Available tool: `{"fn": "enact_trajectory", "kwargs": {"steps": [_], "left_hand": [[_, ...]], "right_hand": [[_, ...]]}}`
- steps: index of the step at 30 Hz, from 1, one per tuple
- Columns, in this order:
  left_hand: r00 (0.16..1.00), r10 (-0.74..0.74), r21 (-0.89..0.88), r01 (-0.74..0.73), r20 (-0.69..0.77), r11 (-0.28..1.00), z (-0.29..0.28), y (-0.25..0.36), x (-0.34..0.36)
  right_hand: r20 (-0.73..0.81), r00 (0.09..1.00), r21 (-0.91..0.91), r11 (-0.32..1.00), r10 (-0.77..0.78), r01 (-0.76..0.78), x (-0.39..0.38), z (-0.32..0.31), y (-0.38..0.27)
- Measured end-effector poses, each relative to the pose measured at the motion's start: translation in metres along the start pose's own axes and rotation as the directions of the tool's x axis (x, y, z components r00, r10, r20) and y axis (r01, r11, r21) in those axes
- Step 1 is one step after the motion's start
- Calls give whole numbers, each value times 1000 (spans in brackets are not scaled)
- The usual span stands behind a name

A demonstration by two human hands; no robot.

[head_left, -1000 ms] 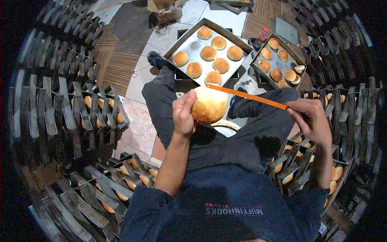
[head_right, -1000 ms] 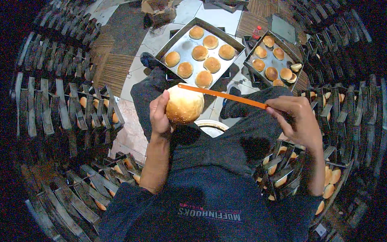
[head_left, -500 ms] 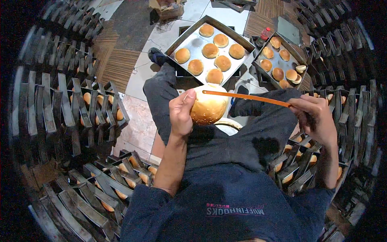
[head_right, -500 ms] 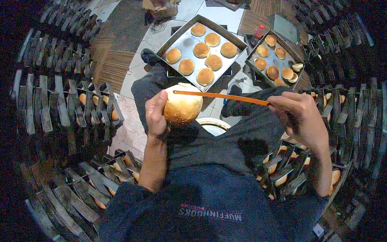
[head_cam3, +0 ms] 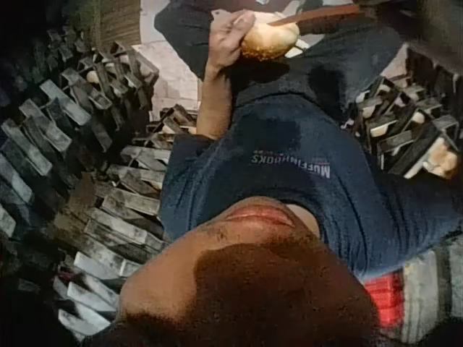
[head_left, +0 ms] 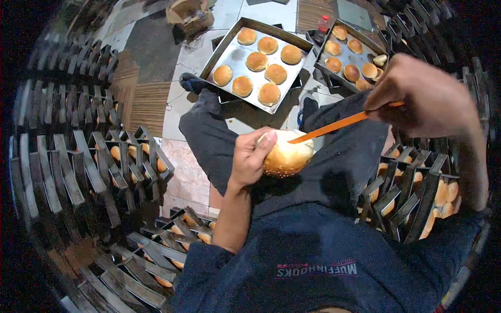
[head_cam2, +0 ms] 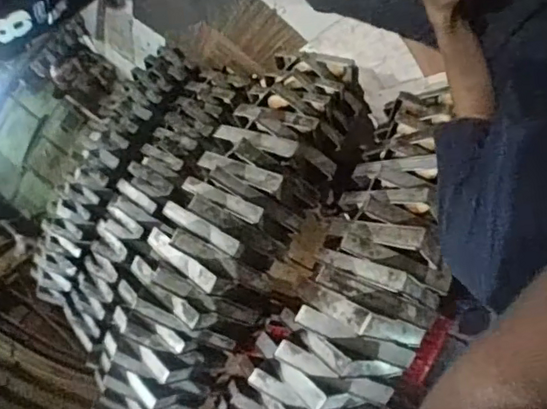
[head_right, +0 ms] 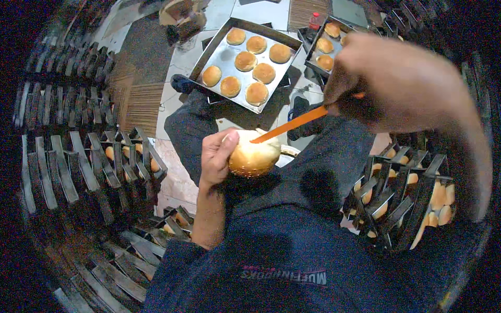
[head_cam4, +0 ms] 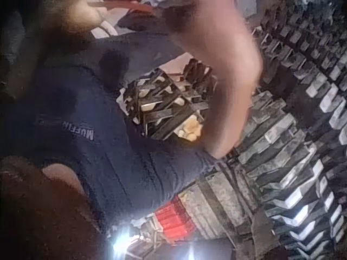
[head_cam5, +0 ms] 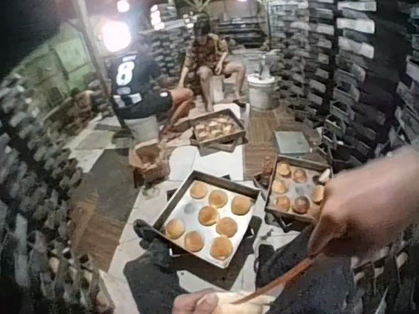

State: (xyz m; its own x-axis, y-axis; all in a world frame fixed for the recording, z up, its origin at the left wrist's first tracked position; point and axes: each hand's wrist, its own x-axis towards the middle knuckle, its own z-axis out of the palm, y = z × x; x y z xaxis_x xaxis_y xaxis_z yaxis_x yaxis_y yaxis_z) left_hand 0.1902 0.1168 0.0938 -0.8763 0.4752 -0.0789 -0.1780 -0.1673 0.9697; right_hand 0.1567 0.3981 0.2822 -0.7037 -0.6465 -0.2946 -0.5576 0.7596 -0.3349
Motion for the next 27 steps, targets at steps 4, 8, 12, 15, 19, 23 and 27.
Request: {"fn": "enact_trajectory", "kwargs": {"steps": [4, 8, 12, 15, 19, 23, 27], "left_hand": [[999, 29, -142, -34, -32, 989, 8, -5, 9], [993, 10, -186, -33, -120, 982, 4, -23, 13], [973, -69, -411, -28, -220, 911, 8, -14, 17], [968, -69, -327, -14, -243, 945, 6, -27, 18], [934, -182, -546, -17, -309, 838, 0, -22, 20], [929, -197, -632, -50, -314, 774, 2, -31, 30], [929, -212, -647, -38, -304, 761, -17, -50, 24]], "right_hand": [[-335, 922, 134, 979, 192, -155, -30, -21, -8], [234, 939, -152, 964, 251, -220, 26, -27, -28], [-70, 968, -80, 966, 242, -247, 2, -24, -18], [1, 926, -73, 924, 377, -376, 23, -21, -24], [145, 916, -128, 925, 373, -357, 39, -29, -29], [-243, 937, 90, 967, 252, -237, 15, -17, -13], [248, 914, -132, 946, 322, -298, 57, -4, -28]]}}
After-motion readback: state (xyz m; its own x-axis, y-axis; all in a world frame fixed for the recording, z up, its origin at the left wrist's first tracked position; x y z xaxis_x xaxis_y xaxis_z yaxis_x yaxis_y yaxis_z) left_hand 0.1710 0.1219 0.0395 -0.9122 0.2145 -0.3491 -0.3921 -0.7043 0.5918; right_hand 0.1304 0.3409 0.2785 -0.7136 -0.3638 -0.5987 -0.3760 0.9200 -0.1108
